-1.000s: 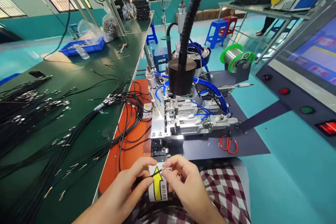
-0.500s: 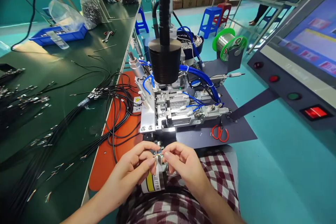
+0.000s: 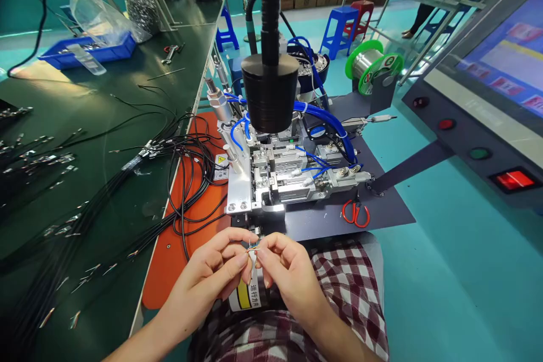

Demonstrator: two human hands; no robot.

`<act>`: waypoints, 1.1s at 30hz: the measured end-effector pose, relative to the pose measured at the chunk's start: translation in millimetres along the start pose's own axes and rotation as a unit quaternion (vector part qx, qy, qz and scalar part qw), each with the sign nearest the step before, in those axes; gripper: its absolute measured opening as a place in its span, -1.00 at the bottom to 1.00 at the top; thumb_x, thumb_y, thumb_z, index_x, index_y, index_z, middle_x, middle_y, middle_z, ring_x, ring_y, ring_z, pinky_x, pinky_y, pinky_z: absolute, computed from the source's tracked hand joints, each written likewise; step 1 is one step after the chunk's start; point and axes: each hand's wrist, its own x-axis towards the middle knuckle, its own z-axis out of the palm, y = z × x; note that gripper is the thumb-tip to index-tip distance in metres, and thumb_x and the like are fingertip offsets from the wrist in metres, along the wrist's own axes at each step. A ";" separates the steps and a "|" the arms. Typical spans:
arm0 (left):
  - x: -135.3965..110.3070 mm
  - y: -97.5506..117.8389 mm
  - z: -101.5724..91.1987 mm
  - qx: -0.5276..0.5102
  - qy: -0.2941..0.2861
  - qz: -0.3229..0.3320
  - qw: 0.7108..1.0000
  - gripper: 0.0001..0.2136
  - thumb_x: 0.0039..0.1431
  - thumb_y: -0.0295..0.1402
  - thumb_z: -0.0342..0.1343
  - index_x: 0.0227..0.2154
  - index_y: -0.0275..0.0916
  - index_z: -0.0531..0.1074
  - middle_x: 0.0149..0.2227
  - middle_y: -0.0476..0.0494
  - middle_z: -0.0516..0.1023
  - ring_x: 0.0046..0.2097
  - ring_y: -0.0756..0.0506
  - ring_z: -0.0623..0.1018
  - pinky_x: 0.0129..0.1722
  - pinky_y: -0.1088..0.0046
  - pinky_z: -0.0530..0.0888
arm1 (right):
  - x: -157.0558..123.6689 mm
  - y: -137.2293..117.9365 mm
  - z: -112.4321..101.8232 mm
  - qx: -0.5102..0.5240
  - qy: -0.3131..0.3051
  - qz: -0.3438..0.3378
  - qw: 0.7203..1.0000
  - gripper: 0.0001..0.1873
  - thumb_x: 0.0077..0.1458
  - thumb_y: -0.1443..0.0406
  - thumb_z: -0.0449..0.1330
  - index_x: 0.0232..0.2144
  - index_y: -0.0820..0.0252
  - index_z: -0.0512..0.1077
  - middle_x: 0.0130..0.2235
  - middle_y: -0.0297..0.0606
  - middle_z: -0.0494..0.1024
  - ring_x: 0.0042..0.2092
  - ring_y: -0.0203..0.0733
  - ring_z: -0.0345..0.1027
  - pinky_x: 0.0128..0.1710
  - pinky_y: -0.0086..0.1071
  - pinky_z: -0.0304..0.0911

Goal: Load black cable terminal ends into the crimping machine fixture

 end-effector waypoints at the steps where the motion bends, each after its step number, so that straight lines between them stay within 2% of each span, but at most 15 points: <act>1: -0.2 -1.0 0.1 0.000 0.003 0.005 1.000 -0.81 0.27 -0.29 0.03 -0.11 -0.22 0.33 -0.50 0.07 0.39 -0.59 0.14 0.16 -0.63 0.60 0.05 | -0.9 0.6 2.0 -0.003 0.004 -0.001 1.000 -0.65 0.06 0.05 0.25 -0.49 0.21 0.34 -0.57 -0.45 0.31 -0.57 -0.39 0.04 -0.53 -0.46 0.00; 5: -1.6 -3.6 0.3 0.006 0.001 0.017 1.000 -0.84 0.26 -0.31 0.04 -0.13 -0.20 0.35 -0.50 0.07 0.38 -0.60 0.14 0.18 -0.64 0.61 0.05 | -2.5 3.3 3.2 0.012 0.011 0.003 1.000 -0.65 0.09 0.05 0.22 -0.48 0.19 0.33 -0.59 -0.46 0.28 -0.56 -0.38 0.02 -0.52 -0.45 0.00; 9: -1.0 -1.7 0.8 0.016 0.006 0.012 1.000 -0.85 0.24 -0.31 0.07 -0.17 -0.22 0.37 -0.51 0.06 0.38 -0.58 0.13 0.24 -0.63 0.62 0.12 | -1.4 5.7 -1.1 0.040 -0.009 0.007 0.999 -0.69 0.13 0.09 0.20 -0.47 0.20 0.32 -0.59 -0.48 0.26 -0.56 -0.39 0.01 -0.53 -0.46 -0.05; 13: 1.1 1.1 0.6 0.028 0.024 0.006 0.999 -0.86 0.22 -0.30 0.09 -0.23 -0.24 0.40 -0.51 0.06 0.38 -0.59 0.13 0.24 -0.63 0.63 0.14 | 1.8 2.4 -3.4 0.024 -0.017 0.006 1.000 -0.67 0.11 0.09 0.21 -0.50 0.20 0.30 -0.59 -0.48 0.25 -0.57 -0.40 0.00 -0.54 -0.45 -0.08; 17: 0.0 0.3 -0.3 0.102 0.046 0.031 0.993 -0.89 0.19 -0.33 0.11 -0.29 -0.24 0.44 -0.51 0.04 0.38 -0.53 0.08 0.29 -0.57 0.60 0.22 | 5.2 -10.2 -9.6 -0.053 -0.050 0.011 0.997 -0.68 0.14 0.10 0.16 -0.50 0.19 0.29 -0.63 -0.52 0.17 -0.58 -0.39 -0.03 -0.56 -0.46 -0.08; 20: -3.8 -3.6 -0.7 0.189 0.074 0.053 0.978 -0.91 0.18 -0.35 0.10 -0.31 -0.23 0.46 -0.50 0.02 0.39 -0.47 0.04 0.34 -0.49 0.56 0.28 | 5.2 -24.5 -15.6 -0.184 -0.062 -0.026 0.981 -0.75 0.18 0.17 0.12 -0.48 0.18 0.31 -0.56 -0.46 0.24 -0.52 -0.35 0.08 -0.54 -0.45 0.01; 22: -6.7 -7.0 -0.4 0.238 0.090 0.065 0.965 -0.90 0.21 -0.34 0.08 -0.30 -0.21 0.46 -0.50 0.02 0.41 -0.46 0.02 0.35 -0.49 0.55 0.29 | 3.1 -33.6 -16.6 -0.290 -0.068 -0.077 0.952 -0.79 0.21 0.26 0.08 -0.48 0.17 0.32 -0.51 -0.41 0.32 -0.48 -0.32 0.16 -0.51 -0.44 0.07; 24: -8.8 -10.4 0.6 0.271 0.108 0.078 0.953 -0.89 0.23 -0.33 0.05 -0.28 -0.20 0.45 -0.49 0.01 0.44 -0.47 0.02 0.37 -0.50 0.55 0.29 | -0.5 -40.2 -13.5 -0.404 -0.059 -0.148 0.901 -0.81 0.21 0.33 0.07 -0.47 0.16 0.33 -0.49 -0.39 0.38 -0.48 -0.32 0.20 -0.50 -0.43 0.07; 25: -9.5 -11.9 1.1 0.284 0.117 0.085 0.948 -0.89 0.24 -0.33 0.04 -0.27 -0.19 0.44 -0.47 0.01 0.46 -0.46 0.01 0.39 -0.50 0.55 0.30 | -2.8 -42.5 -10.6 -0.466 -0.043 -0.193 0.862 -0.81 0.21 0.35 0.06 -0.47 0.16 0.33 -0.50 -0.39 0.39 -0.50 -0.32 0.20 -0.50 -0.42 0.05; 28: -10.3 -16.0 2.6 0.321 0.140 0.110 0.930 -0.90 0.25 -0.35 0.02 -0.25 -0.17 0.43 -0.43 0.00 0.50 -0.42 0.01 0.44 -0.45 0.53 0.34 | -10.1 -46.1 0.4 -0.622 0.018 -0.326 0.712 -0.74 0.23 0.38 0.01 -0.50 0.18 0.35 -0.55 -0.36 0.37 -0.55 -0.28 0.14 -0.51 -0.33 -0.06; 29: -10.4 -17.0 3.0 0.330 0.144 0.119 0.925 -0.90 0.25 -0.37 0.02 -0.25 -0.17 0.43 -0.42 0.00 0.50 -0.41 0.00 0.45 -0.43 0.53 0.35 | -12.3 -46.8 3.8 -0.651 0.031 -0.353 0.671 -0.71 0.24 0.40 -0.01 -0.51 0.18 0.35 -0.56 -0.35 0.36 -0.56 -0.27 0.12 -0.51 -0.31 -0.10; 30: -10.5 -17.9 3.2 0.336 0.147 0.128 0.922 -0.90 0.25 -0.38 0.02 -0.24 -0.17 0.43 -0.41 0.00 0.50 -0.40 0.00 0.45 -0.41 0.53 0.36 | -14.4 -47.3 6.6 -0.668 0.036 -0.367 0.646 -0.68 0.25 0.41 -0.04 -0.52 0.18 0.35 -0.57 -0.34 0.35 -0.56 -0.26 0.11 -0.52 -0.30 -0.12; 31: -10.6 -18.5 3.5 0.337 0.149 0.135 0.920 -0.90 0.24 -0.38 0.03 -0.24 -0.17 0.43 -0.41 0.01 0.49 -0.40 0.01 0.45 -0.40 0.53 0.37 | -16.2 -47.4 8.8 -0.674 0.038 -0.369 0.638 -0.67 0.26 0.42 -0.05 -0.52 0.18 0.34 -0.57 -0.34 0.34 -0.57 -0.26 0.11 -0.52 -0.29 -0.13; 33: -10.7 -18.8 4.3 0.313 0.156 0.141 0.926 -0.92 0.24 -0.38 0.04 -0.25 -0.17 0.42 -0.43 0.02 0.48 -0.41 0.01 0.45 -0.41 0.54 0.37 | -19.2 -45.5 11.6 -0.662 0.049 -0.349 0.662 -0.70 0.26 0.39 -0.03 -0.51 0.18 0.34 -0.56 -0.35 0.35 -0.57 -0.27 0.14 -0.52 -0.31 -0.12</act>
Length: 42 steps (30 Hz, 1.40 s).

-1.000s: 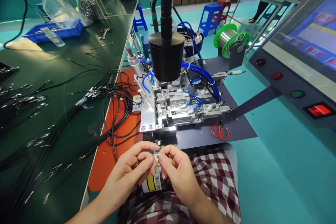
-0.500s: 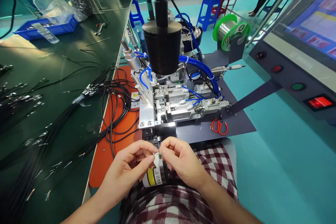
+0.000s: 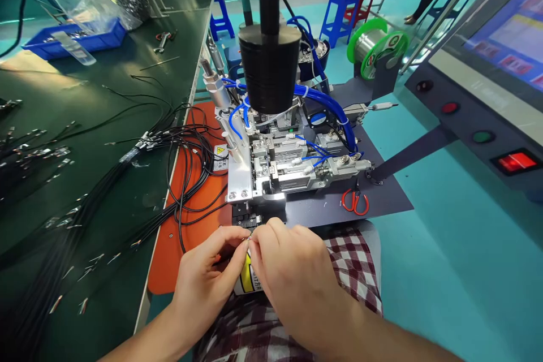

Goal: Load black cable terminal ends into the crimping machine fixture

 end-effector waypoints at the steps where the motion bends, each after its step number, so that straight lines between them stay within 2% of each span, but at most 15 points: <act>1: 0.0 0.5 0.4 -0.025 0.005 -0.009 1.000 -0.93 0.24 -0.38 0.05 -0.26 -0.17 0.42 -0.44 0.03 0.47 -0.41 0.02 0.45 -0.42 0.55 0.38 | -1.7 -1.6 1.5 0.024 -0.004 0.025 0.999 -0.72 0.26 0.38 -0.01 -0.49 0.18 0.34 -0.54 -0.35 0.37 -0.56 -0.27 0.16 -0.52 -0.32 -0.09; 5: 2.3 3.8 2.1 -0.150 0.023 -0.061 0.987 -0.93 0.24 -0.34 0.06 -0.28 -0.19 0.40 -0.42 0.01 0.46 -0.40 0.02 0.46 -0.44 0.56 0.39 | -10.5 -7.4 17.8 0.162 0.021 0.122 0.979 -0.81 0.24 0.34 0.06 -0.44 0.18 0.35 -0.48 -0.34 0.43 -0.50 -0.29 0.24 -0.46 -0.37 0.04; 7: 4.7 5.3 2.3 -0.194 0.030 -0.078 0.977 -0.92 0.21 -0.33 0.09 -0.29 -0.21 0.40 -0.40 0.00 0.46 -0.41 0.03 0.45 -0.45 0.57 0.38 | -13.3 -9.4 28.7 0.271 0.035 0.178 0.945 -0.82 0.24 0.31 0.05 -0.42 0.18 0.35 -0.44 -0.31 0.45 -0.45 -0.28 0.27 -0.44 -0.39 0.11; 9: 7.6 6.7 1.5 -0.236 0.027 -0.091 0.967 -0.89 0.18 -0.32 0.13 -0.28 -0.23 0.41 -0.42 0.01 0.44 -0.47 0.06 0.41 -0.52 0.60 0.33 | -13.6 -9.7 37.9 0.417 0.007 0.261 0.871 -0.79 0.24 0.24 0.05 -0.42 0.17 0.34 -0.49 -0.34 0.42 -0.51 -0.31 0.22 -0.51 -0.43 0.11; 12: 11.5 8.4 -0.9 -0.290 -0.004 -0.123 0.949 -0.84 0.14 -0.28 0.17 -0.28 -0.25 0.41 -0.51 0.07 0.40 -0.61 0.13 0.26 -0.61 0.62 0.22 | -11.2 -6.7 45.6 0.593 -0.065 0.356 0.719 -0.71 0.20 0.11 0.09 -0.47 0.15 0.27 -0.68 -0.52 0.23 -0.65 -0.41 -0.01 -0.64 -0.49 -0.02; 13: 12.5 8.6 -1.7 -0.300 -0.016 -0.138 0.944 -0.82 0.12 -0.28 0.18 -0.29 -0.26 0.41 -0.56 0.09 0.37 -0.63 0.14 0.22 -0.63 0.62 0.18 | -10.5 -5.3 46.7 0.625 -0.078 0.367 0.685 -0.68 0.17 0.08 0.11 -0.49 0.16 0.26 -0.71 -0.57 0.16 -0.67 -0.43 -0.07 -0.65 -0.50 -0.06; 15: 13.7 8.6 -2.5 -0.309 -0.028 -0.174 0.935 -0.82 0.09 -0.26 0.20 -0.33 -0.27 0.40 -0.65 0.14 0.30 -0.66 0.14 0.16 -0.64 0.63 0.12 | -10.0 -3.2 47.5 0.654 -0.083 0.369 0.656 -0.65 0.13 0.06 0.16 -0.51 0.16 0.25 -0.73 -0.59 0.12 -0.67 -0.45 -0.11 -0.64 -0.52 -0.08; 20: 15.2 7.2 -1.0 -0.332 -0.036 -0.252 0.909 -0.82 0.14 -0.26 0.13 -0.46 -0.26 0.35 -0.77 0.15 0.19 -0.66 0.12 0.10 -0.61 0.59 0.06 | -12.9 -3.9 48.6 0.642 -0.069 0.368 0.669 -0.63 0.08 0.02 0.20 -0.49 0.18 0.27 -0.69 -0.57 0.16 -0.65 -0.45 -0.07 -0.64 -0.53 -0.07; 27: 17.9 7.9 0.4 -0.369 -0.023 -0.271 0.889 -0.84 0.11 -0.32 0.14 -0.50 -0.27 0.35 -0.77 0.13 0.22 -0.66 0.11 0.13 -0.58 0.59 0.09 | -9.8 -1.3 49.5 0.585 -0.051 0.355 0.728 -0.69 0.10 0.08 0.19 -0.47 0.20 0.33 -0.61 -0.49 0.25 -0.60 -0.41 0.07 -0.61 -0.52 0.04; 32: 16.3 7.3 -0.3 -0.399 -0.017 -0.263 0.878 -0.87 0.11 -0.34 0.14 -0.48 -0.27 0.36 -0.74 0.12 0.26 -0.65 0.11 0.19 -0.58 0.60 0.15 | -5.1 -4.1 49.0 0.596 -0.060 0.356 0.717 -0.71 0.09 0.12 0.18 -0.51 0.18 0.30 -0.64 -0.49 0.26 -0.64 -0.42 0.03 -0.65 -0.50 -0.02; 34: 15.5 6.4 -0.7 -0.411 -0.010 -0.259 0.874 -0.87 0.10 -0.33 0.16 -0.47 -0.27 0.37 -0.71 0.11 0.27 -0.64 0.11 0.20 -0.59 0.60 0.14 | -6.2 -8.6 51.1 0.562 -0.045 0.334 0.755 -0.76 0.15 0.19 0.13 -0.50 0.17 0.30 -0.62 -0.44 0.33 -0.61 -0.38 0.10 -0.61 -0.47 0.04; 37: 14.9 4.6 -1.2 -0.416 -0.001 -0.256 0.873 -0.85 0.08 -0.31 0.19 -0.46 -0.28 0.39 -0.68 0.11 0.27 -0.62 0.11 0.20 -0.60 0.60 0.12 | -9.7 -14.9 55.4 0.443 0.005 0.285 0.850 -0.79 0.17 0.29 0.10 -0.52 0.18 0.32 -0.53 -0.34 0.42 -0.52 -0.32 0.23 -0.50 -0.43 0.15; 39: 14.7 3.8 -1.4 -0.409 0.005 -0.258 0.875 -0.84 0.07 -0.30 0.20 -0.47 -0.28 0.39 -0.67 0.11 0.26 -0.61 0.12 0.18 -0.61 0.60 0.11 | -11.4 -16.8 57.6 0.370 0.031 0.254 0.893 -0.78 0.15 0.33 0.10 -0.55 0.18 0.32 -0.51 -0.32 0.42 -0.51 -0.30 0.26 -0.46 -0.41 0.17; 40: 14.7 3.6 -1.4 -0.406 0.007 -0.258 0.877 -0.83 0.07 -0.30 0.20 -0.47 -0.29 0.39 -0.66 0.10 0.26 -0.61 0.12 0.18 -0.61 0.60 0.10 | -11.7 -16.9 58.2 0.353 0.037 0.247 0.902 -0.78 0.15 0.33 0.10 -0.55 0.18 0.32 -0.51 -0.32 0.43 -0.51 -0.30 0.26 -0.46 -0.40 0.17; 42: 14.7 3.7 -1.4 -0.403 0.006 -0.260 0.877 -0.83 0.08 -0.31 0.20 -0.48 -0.30 0.39 -0.65 0.09 0.25 -0.60 0.12 0.17 -0.60 0.60 0.10 | -11.6 -16.0 58.6 0.365 0.026 0.256 0.895 -0.77 0.17 0.32 0.09 -0.54 0.17 0.33 -0.51 -0.32 0.46 -0.51 -0.30 0.28 -0.46 -0.41 0.18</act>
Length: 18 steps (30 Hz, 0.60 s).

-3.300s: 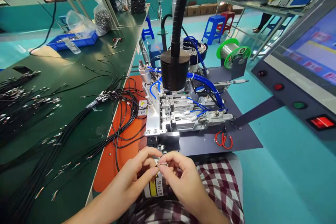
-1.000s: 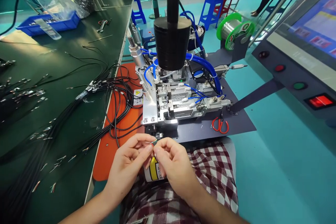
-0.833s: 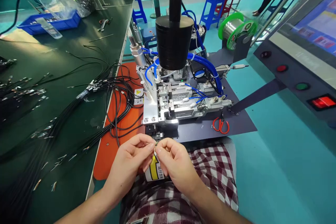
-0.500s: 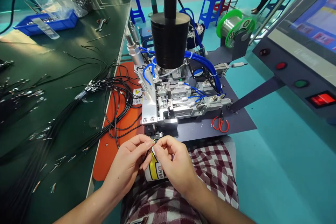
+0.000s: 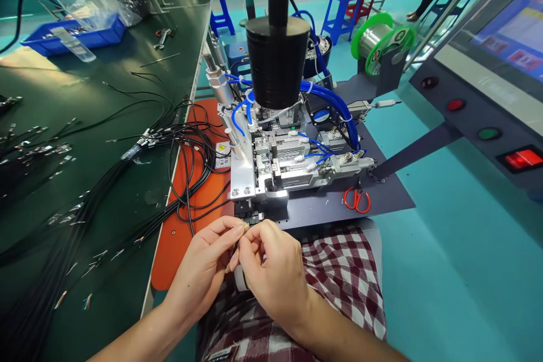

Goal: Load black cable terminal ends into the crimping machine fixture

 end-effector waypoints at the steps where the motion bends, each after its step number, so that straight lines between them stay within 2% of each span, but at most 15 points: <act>1: 0.0 0.0 0.2 -0.001 -0.002 -0.002 1.000 -0.84 0.08 -0.32 0.19 -0.47 -0.30 0.40 -0.64 0.09 0.25 -0.59 0.12 0.17 -0.59 0.60 0.10 | 0.5 0.2 -0.4 0.015 -0.010 0.018 1.000 -0.77 0.18 0.31 0.09 -0.53 0.17 0.33 -0.52 -0.33 0.47 -0.52 -0.31 0.29 -0.47 -0.42 0.18; 3: 0.3 -0.4 0.5 -0.006 -0.006 -0.008 1.000 -0.87 0.08 -0.34 0.19 -0.41 -0.29 0.41 -0.63 0.10 0.24 -0.58 0.12 0.18 -0.58 0.60 0.12 | 1.4 0.3 -0.9 0.045 -0.028 0.050 0.997 -0.77 0.20 0.30 0.08 -0.52 0.16 0.33 -0.53 -0.34 0.49 -0.52 -0.31 0.29 -0.49 -0.44 0.18; 6: 1.7 -2.2 0.1 -0.009 -0.005 -0.007 1.000 -0.87 0.07 -0.34 0.21 -0.35 -0.26 0.41 -0.63 0.13 0.23 -0.59 0.12 0.16 -0.58 0.60 0.12 | 1.5 0.2 0.6 0.075 -0.039 0.062 0.995 -0.77 0.21 0.28 0.08 -0.50 0.16 0.33 -0.53 -0.35 0.51 -0.52 -0.31 0.31 -0.47 -0.44 0.20; 10: 4.1 -3.0 -1.7 -0.007 -0.011 -0.001 1.000 -0.86 0.08 -0.32 0.20 -0.42 -0.27 0.38 -0.66 0.12 0.22 -0.59 0.11 0.17 -0.57 0.59 0.11 | 2.0 1.9 0.8 0.038 -0.018 0.037 0.998 -0.77 0.19 0.28 0.10 -0.52 0.18 0.35 -0.51 -0.33 0.48 -0.50 -0.31 0.30 -0.46 -0.42 0.19; 13: 4.3 -0.4 -2.8 -0.005 -0.018 -0.009 1.000 -0.85 0.09 -0.33 0.17 -0.48 -0.29 0.37 -0.70 0.12 0.22 -0.62 0.12 0.16 -0.55 0.58 0.11 | 4.9 5.3 -6.7 0.036 -0.038 0.025 0.998 -0.80 0.16 0.30 0.13 -0.50 0.19 0.40 -0.48 -0.33 0.47 -0.47 -0.31 0.29 -0.44 -0.42 0.19; 18: 1.6 4.0 -2.1 -0.008 -0.031 -0.036 0.999 -0.84 0.08 -0.31 0.18 -0.47 -0.27 0.37 -0.75 0.13 0.24 -0.65 0.13 0.13 -0.55 0.58 0.08 | 13.1 8.9 -21.2 0.178 -0.054 0.120 0.975 -0.80 0.09 0.18 0.20 -0.44 0.21 0.42 -0.51 -0.39 0.38 -0.55 -0.36 0.18 -0.57 -0.47 0.17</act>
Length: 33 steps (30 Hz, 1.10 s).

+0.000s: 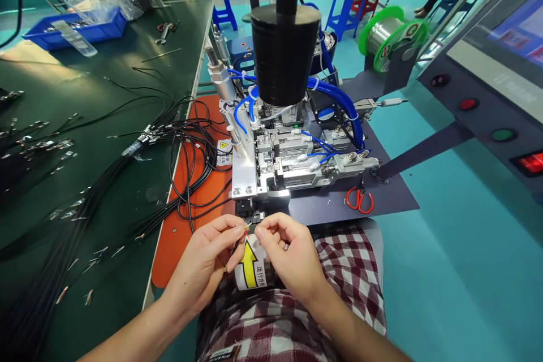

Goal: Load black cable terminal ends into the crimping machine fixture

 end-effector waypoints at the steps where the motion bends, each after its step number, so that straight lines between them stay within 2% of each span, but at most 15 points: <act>1: -0.4 0.2 0.4 0.000 -0.002 -0.004 1.000 -0.84 0.08 -0.29 0.19 -0.47 -0.27 0.37 -0.75 0.13 0.23 -0.65 0.12 0.12 -0.55 0.57 0.08 | 1.1 -1.0 -0.9 0.030 -0.003 0.016 0.999 -0.78 0.08 0.16 0.21 -0.44 0.21 0.42 -0.51 -0.39 0.38 -0.56 -0.37 0.16 -0.58 -0.48 0.17; 9: -0.4 -0.6 0.4 0.042 -0.006 -0.007 0.999 -0.82 0.12 -0.25 0.16 -0.43 -0.26 0.36 -0.76 0.14 0.23 -0.64 0.11 0.10 -0.55 0.53 0.03 | 5.9 -0.3 4.6 0.120 -0.014 0.034 0.992 -0.76 0.02 0.14 0.28 -0.46 0.21 0.43 -0.55 -0.43 0.34 -0.58 -0.39 0.13 -0.60 -0.49 0.16; 12: -0.8 -1.4 0.2 0.039 -0.010 -0.007 0.999 -0.83 0.13 -0.27 0.16 -0.42 -0.26 0.36 -0.76 0.15 0.22 -0.65 0.11 0.09 -0.56 0.53 0.02 | 6.6 1.5 4.8 0.127 -0.011 0.038 0.991 -0.75 0.00 0.14 0.30 -0.48 0.21 0.43 -0.55 -0.43 0.34 -0.59 -0.40 0.12 -0.60 -0.49 0.15; 17: -1.2 -1.9 0.8 0.020 -0.013 0.014 1.000 -0.85 0.13 -0.32 0.17 -0.28 -0.26 0.40 -0.73 0.18 0.21 -0.64 0.12 0.12 -0.57 0.55 0.02 | 4.5 1.5 5.4 0.127 -0.009 0.047 0.991 -0.73 0.01 0.12 0.29 -0.49 0.21 0.41 -0.57 -0.44 0.33 -0.59 -0.40 0.11 -0.59 -0.49 0.14; 24: 0.5 -1.4 0.8 0.001 -0.015 0.015 1.000 -0.85 0.12 -0.32 0.19 -0.31 -0.27 0.39 -0.65 0.16 0.24 -0.64 0.15 0.18 -0.56 0.56 0.07 | 2.4 -1.4 7.7 0.107 -0.005 0.059 0.993 -0.66 0.01 0.05 0.26 -0.51 0.19 0.35 -0.62 -0.48 0.27 -0.60 -0.38 0.08 -0.57 -0.47 0.12; 29: 0.6 0.2 -2.9 -0.027 -0.045 0.003 0.999 -0.84 0.10 -0.33 0.20 -0.35 -0.25 0.34 -0.64 0.15 0.26 -0.66 0.14 0.22 -0.59 0.56 0.04 | 5.1 -0.2 5.0 0.102 -0.049 0.058 0.992 -0.67 0.08 0.06 0.20 -0.49 0.18 0.30 -0.65 -0.51 0.22 -0.61 -0.39 0.03 -0.58 -0.48 0.04; 33: 0.9 5.9 -6.7 -0.019 -0.091 -0.038 0.995 -0.84 0.07 -0.36 0.22 -0.39 -0.27 0.32 -0.60 0.11 0.33 -0.67 0.16 0.23 -0.61 0.57 0.00 | 11.6 1.4 -4.6 0.091 -0.109 0.050 0.989 -0.68 0.12 0.08 0.17 -0.49 0.17 0.28 -0.65 -0.55 0.15 -0.61 -0.41 -0.04 -0.61 -0.49 -0.04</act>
